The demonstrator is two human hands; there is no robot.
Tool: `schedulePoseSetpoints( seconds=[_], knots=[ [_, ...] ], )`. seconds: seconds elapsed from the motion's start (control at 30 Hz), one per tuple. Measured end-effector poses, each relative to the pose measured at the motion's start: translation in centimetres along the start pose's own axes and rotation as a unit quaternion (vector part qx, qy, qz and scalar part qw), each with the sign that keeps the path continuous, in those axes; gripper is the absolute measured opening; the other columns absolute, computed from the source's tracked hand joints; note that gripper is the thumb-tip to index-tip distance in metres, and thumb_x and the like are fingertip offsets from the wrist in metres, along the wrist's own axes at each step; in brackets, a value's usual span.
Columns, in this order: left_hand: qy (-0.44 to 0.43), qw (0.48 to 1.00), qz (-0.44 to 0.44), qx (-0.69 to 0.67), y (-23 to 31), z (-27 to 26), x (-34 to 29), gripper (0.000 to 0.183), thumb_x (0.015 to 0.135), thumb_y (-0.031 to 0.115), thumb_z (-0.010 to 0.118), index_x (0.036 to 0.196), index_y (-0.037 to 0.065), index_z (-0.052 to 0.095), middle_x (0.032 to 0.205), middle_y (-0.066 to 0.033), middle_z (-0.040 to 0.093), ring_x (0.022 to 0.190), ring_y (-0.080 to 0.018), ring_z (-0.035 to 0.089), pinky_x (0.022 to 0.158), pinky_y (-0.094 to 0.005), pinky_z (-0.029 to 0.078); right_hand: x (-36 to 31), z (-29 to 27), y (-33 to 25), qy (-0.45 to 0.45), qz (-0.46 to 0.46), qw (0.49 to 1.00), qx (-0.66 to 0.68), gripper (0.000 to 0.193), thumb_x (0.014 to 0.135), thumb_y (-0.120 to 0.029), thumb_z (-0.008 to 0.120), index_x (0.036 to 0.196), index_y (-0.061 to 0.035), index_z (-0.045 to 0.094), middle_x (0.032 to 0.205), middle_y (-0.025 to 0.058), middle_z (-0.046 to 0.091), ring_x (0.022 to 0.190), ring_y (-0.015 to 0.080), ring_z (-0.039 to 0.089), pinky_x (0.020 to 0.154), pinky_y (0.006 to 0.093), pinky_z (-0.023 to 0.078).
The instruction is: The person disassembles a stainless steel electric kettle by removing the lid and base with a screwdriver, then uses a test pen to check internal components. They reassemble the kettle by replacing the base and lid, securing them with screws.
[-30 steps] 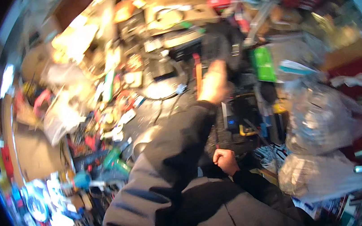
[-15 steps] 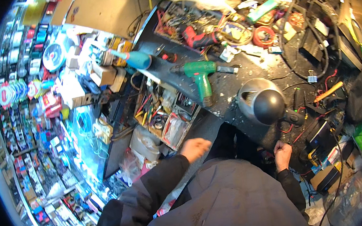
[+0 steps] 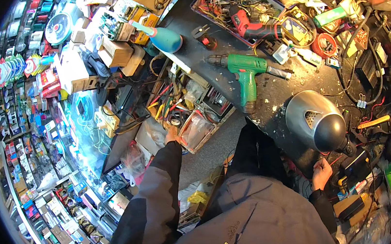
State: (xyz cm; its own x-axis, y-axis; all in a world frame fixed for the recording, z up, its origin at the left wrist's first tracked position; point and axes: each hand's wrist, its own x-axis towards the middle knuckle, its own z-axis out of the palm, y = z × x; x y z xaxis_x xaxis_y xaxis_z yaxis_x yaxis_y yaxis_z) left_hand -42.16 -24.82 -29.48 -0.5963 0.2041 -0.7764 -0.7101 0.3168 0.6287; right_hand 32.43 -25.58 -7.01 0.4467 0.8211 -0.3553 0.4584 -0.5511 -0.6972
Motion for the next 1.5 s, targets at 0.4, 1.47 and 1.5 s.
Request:
schedulePoseSetpoints(
  seconds=[0.4,1.47,1.5],
  knots=[
    [0.028,0.836,0.228,0.499,2.7,4.2,2.3,0.08,0.1,-0.004,0.067,0.176,0.01,0.048,0.163,-0.0275,0.064,0.145,-0.0388,0.066,0.118,-0.0412,0.054,0.8,-0.5,1.2,-0.025,-0.008,0.997,-0.074,0.019,0.079,0.015,0.05,0.076,-0.0002,0.061,0.066,0.0046,0.058,0.065,0.013,0.057,0.062,0.0311,0.043],
    [-0.077,0.587,0.402,0.699,15.3,7.6,4.5,0.031,0.106,0.031,0.08,0.124,0.005,0.08,0.126,-0.0175,0.084,0.116,-0.0338,0.08,0.099,-0.0459,0.062,0.0,-1.3,0.8,-0.037,-0.026,0.976,-0.215,0.018,0.079,0.008,0.072,0.081,-0.0061,0.082,0.081,0.0109,0.082,0.083,0.0208,0.081,0.081,0.0331,0.063],
    [-0.11,0.612,0.409,0.668,16.2,5.2,5.4,0.026,0.111,0.023,0.076,0.128,0.003,0.078,0.13,-0.016,0.083,0.116,-0.0284,0.08,0.101,-0.0431,0.061,-0.5,-1.5,0.2,-0.043,-0.018,0.991,-0.123,0.019,0.079,0.011,0.069,0.08,-0.0046,0.08,0.08,0.0105,0.08,0.08,0.0204,0.079,0.078,0.0333,0.062]
  ],
)
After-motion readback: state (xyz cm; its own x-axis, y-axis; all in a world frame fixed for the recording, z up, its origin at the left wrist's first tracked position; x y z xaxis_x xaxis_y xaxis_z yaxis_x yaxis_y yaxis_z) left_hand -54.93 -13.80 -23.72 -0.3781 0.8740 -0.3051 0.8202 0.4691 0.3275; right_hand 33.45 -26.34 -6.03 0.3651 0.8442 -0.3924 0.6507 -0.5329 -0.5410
